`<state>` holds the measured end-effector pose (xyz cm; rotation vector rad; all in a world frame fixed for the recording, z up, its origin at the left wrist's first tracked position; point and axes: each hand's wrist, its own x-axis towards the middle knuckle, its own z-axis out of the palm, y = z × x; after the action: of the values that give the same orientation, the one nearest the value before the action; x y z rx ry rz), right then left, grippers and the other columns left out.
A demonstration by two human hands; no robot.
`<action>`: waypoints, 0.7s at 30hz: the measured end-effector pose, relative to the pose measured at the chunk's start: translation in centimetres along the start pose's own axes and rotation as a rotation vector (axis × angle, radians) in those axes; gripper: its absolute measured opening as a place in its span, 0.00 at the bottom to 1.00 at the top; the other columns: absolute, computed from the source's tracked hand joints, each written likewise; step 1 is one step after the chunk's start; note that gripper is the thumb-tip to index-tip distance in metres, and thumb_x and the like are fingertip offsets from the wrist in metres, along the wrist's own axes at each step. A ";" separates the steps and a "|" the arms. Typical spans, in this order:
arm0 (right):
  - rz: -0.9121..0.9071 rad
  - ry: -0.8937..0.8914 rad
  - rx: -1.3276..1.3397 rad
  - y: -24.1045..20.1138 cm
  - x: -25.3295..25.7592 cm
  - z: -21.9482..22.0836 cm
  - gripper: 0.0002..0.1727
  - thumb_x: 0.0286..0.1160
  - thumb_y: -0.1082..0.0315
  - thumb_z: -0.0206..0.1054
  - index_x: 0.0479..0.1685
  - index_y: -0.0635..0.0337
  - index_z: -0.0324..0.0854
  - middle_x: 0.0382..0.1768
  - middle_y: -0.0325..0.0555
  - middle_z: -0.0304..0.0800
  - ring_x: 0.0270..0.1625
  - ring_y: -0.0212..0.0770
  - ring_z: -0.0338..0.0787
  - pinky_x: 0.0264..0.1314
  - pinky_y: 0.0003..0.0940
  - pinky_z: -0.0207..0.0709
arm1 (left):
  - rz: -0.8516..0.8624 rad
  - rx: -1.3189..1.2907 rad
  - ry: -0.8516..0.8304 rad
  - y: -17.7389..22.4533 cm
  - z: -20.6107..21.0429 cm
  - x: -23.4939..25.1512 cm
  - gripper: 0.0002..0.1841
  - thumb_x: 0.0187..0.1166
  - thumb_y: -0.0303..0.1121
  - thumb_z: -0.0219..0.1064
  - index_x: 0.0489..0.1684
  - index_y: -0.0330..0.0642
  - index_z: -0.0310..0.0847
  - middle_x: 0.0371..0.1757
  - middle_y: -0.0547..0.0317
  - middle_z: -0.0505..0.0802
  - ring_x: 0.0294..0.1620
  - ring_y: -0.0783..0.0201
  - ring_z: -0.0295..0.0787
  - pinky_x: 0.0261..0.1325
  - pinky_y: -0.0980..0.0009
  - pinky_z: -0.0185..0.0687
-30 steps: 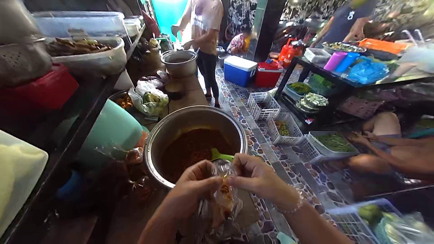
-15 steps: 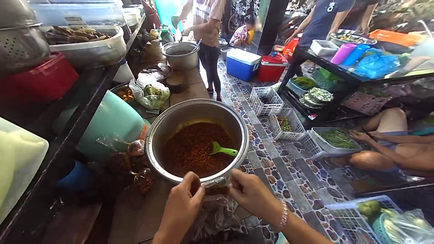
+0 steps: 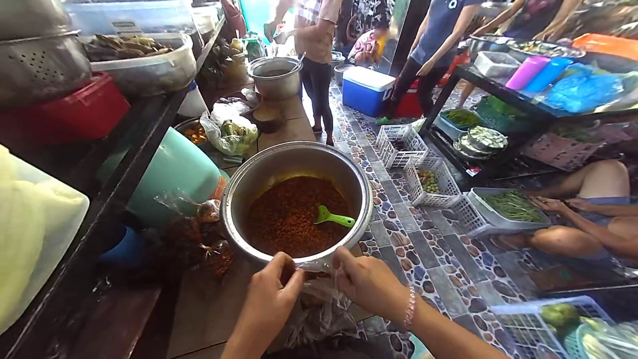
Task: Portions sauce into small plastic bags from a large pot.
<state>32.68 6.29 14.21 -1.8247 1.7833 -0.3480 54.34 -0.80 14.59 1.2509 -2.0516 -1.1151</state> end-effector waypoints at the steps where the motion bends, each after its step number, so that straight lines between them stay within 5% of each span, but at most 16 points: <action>1: -0.029 -0.011 0.024 0.1 0.2 0.3 0.17 0.83 0.59 0.55 0.64 0.52 0.77 0.30 0.49 0.88 0.36 0.54 0.91 0.39 0.58 0.81 | -0.029 -0.092 -0.070 -0.7 1.1 0.2 0.10 0.78 0.39 0.65 0.43 0.42 0.83 0.31 0.62 0.90 0.30 0.67 0.90 0.35 0.65 0.91; 4: -0.135 0.170 0.144 -0.5 0.1 -0.3 0.15 0.84 0.58 0.55 0.59 0.51 0.81 0.23 0.42 0.83 0.27 0.44 0.85 0.32 0.49 0.79 | 0.021 -0.218 -0.063 -0.7 2.6 0.5 0.07 0.77 0.38 0.67 0.38 0.45 0.79 0.25 0.66 0.84 0.23 0.69 0.83 0.27 0.71 0.83; 7: -0.097 0.266 0.144 0.0 -0.1 -0.8 0.15 0.83 0.58 0.57 0.60 0.50 0.83 0.21 0.39 0.80 0.24 0.39 0.82 0.29 0.43 0.77 | 0.038 0.080 0.045 -0.1 0.9 0.7 0.06 0.68 0.37 0.68 0.28 0.49 0.77 0.18 0.70 0.76 0.19 0.71 0.73 0.23 0.70 0.69; 10: -0.021 0.015 0.021 1.3 -0.1 -0.8 0.19 0.83 0.58 0.54 0.68 0.48 0.78 0.28 0.47 0.88 0.33 0.51 0.89 0.38 0.56 0.81 | -0.116 0.384 -0.113 -0.6 -1.1 1.1 0.12 0.71 0.44 0.70 0.41 0.47 0.84 0.29 0.60 0.89 0.32 0.57 0.87 0.39 0.50 0.83; 14: -0.209 0.150 0.096 1.6 -0.8 -0.7 0.15 0.88 0.60 0.53 0.54 0.47 0.87 0.30 0.41 0.90 0.34 0.42 0.90 0.38 0.47 0.82 | -0.007 0.241 -0.039 -0.1 -1.2 0.5 0.11 0.68 0.47 0.69 0.38 0.53 0.87 0.27 0.71 0.90 0.27 0.72 0.87 0.32 0.68 0.84; 15: -0.211 0.163 0.116 1.9 -0.7 -0.6 0.16 0.89 0.60 0.52 0.53 0.47 0.88 0.31 0.41 0.91 0.35 0.41 0.90 0.39 0.46 0.82 | 0.006 0.244 -0.033 -0.1 -1.0 0.4 0.11 0.68 0.47 0.70 0.38 0.53 0.87 0.28 0.72 0.90 0.27 0.73 0.87 0.32 0.69 0.85; 18: -0.081 -0.050 0.044 3.0 0.0 -0.5 0.16 0.88 0.59 0.53 0.58 0.50 0.86 0.40 0.48 0.94 0.46 0.51 0.94 0.51 0.58 0.83 | -0.057 0.339 -0.205 -0.7 -0.2 0.9 0.13 0.75 0.44 0.71 0.45 0.45 0.89 0.36 0.56 0.93 0.39 0.56 0.92 0.47 0.49 0.86; 21: -0.167 0.006 0.164 3.0 0.1 -1.3 0.16 0.90 0.56 0.54 0.57 0.49 0.87 0.46 0.41 0.95 0.51 0.41 0.93 0.58 0.49 0.84 | 0.021 0.135 -0.204 -0.5 0.8 1.9 0.12 0.76 0.45 0.69 0.43 0.47 0.87 0.33 0.65 0.93 0.34 0.67 0.92 0.42 0.63 0.90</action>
<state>29.49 6.07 13.55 -1.8598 1.5607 -0.5489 53.13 -2.33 13.72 1.2180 -2.3203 -1.1524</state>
